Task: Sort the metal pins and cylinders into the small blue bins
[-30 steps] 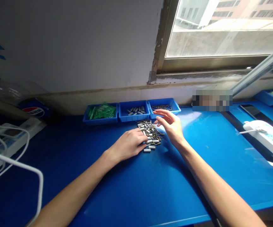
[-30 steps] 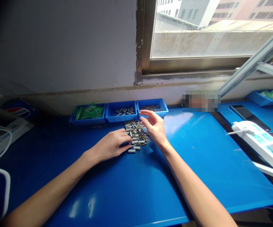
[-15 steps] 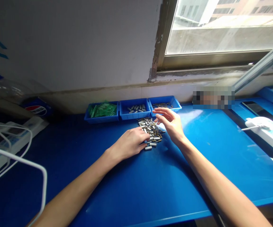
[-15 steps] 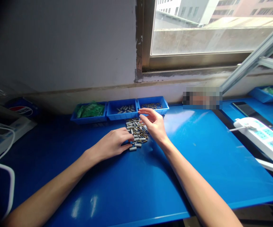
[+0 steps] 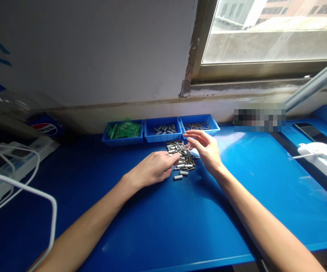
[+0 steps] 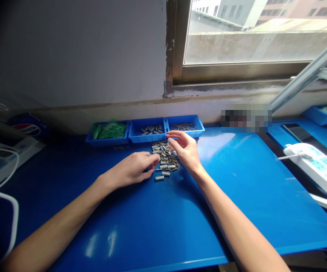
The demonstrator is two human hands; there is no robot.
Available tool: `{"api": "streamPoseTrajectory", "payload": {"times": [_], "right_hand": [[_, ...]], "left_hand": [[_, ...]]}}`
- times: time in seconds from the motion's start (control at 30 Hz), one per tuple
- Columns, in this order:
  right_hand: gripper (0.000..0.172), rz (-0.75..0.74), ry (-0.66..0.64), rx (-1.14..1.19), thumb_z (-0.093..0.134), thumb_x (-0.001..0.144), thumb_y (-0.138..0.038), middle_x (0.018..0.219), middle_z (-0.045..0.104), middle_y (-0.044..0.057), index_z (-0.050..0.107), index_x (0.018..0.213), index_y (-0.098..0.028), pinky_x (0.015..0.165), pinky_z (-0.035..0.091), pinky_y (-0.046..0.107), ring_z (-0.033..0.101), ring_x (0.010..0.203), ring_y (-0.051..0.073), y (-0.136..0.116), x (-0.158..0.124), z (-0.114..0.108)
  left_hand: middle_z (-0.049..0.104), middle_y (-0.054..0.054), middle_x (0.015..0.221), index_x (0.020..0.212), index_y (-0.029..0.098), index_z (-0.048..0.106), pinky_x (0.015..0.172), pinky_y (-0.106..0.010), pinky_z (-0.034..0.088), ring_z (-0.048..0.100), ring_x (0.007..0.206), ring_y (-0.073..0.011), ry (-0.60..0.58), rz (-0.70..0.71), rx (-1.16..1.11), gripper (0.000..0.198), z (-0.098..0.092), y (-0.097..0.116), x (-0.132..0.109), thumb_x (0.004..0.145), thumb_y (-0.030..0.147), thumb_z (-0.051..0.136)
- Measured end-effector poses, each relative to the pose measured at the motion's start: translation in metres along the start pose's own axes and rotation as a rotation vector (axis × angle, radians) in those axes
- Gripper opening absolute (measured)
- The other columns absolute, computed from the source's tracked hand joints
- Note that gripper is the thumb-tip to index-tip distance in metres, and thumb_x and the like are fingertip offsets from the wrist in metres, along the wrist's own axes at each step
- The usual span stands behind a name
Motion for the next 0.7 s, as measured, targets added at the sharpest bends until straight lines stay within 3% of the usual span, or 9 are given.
{"api": "streamPoseTrajectory", "payload": {"times": [0.17, 0.37, 0.7], "right_hand": [[0.027, 0.027, -0.024, 0.0, 0.074, 0.089, -0.042, 0.101, 0.079, 0.006, 0.074, 0.109, -0.024, 0.074, 0.057, 0.035, 0.072, 0.08, 0.02, 0.001, -0.001, 0.002], [0.02, 0.056, -0.064, -0.036, 0.073, 0.087, -0.042, 0.08, 0.075, 0.002, 0.075, 0.098, -0.025, 0.073, 0.057, 0.037, 0.069, 0.073, 0.021, -0.003, -0.002, 0.005], [0.017, 0.065, -0.16, -0.051, 0.075, 0.084, -0.036, 0.081, 0.076, 0.002, 0.077, 0.098, -0.025, 0.069, 0.055, 0.036, 0.067, 0.068, 0.02, -0.004, -0.007, 0.015]], "left_hand": [[0.069, 0.0, 0.085, 0.097, 0.021, 0.059, 0.069, -0.024, 0.047, 0.067, 0.076, -0.0156, 0.112, -0.003, -0.151, 0.02, -0.014, -0.008, -0.003, 0.082, 0.007, 0.063], [0.073, 0.003, 0.083, 0.098, 0.022, 0.057, 0.072, -0.023, 0.053, 0.071, 0.074, -0.0144, 0.315, -0.123, -0.306, 0.022, -0.023, -0.029, -0.006, 0.081, 0.01, 0.065], [0.069, 0.0, 0.088, 0.095, 0.02, 0.058, 0.078, -0.025, 0.061, 0.071, 0.079, -0.0139, 0.499, -0.133, -0.41, 0.016, -0.028, -0.031, -0.006, 0.085, 0.009, 0.064]]}}
Point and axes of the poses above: each hand's wrist, its own x-axis towards the middle knuckle, its own z-axis out of the palm, y = z × x, the point moved 7 cm from there along x, towards the middle knuckle
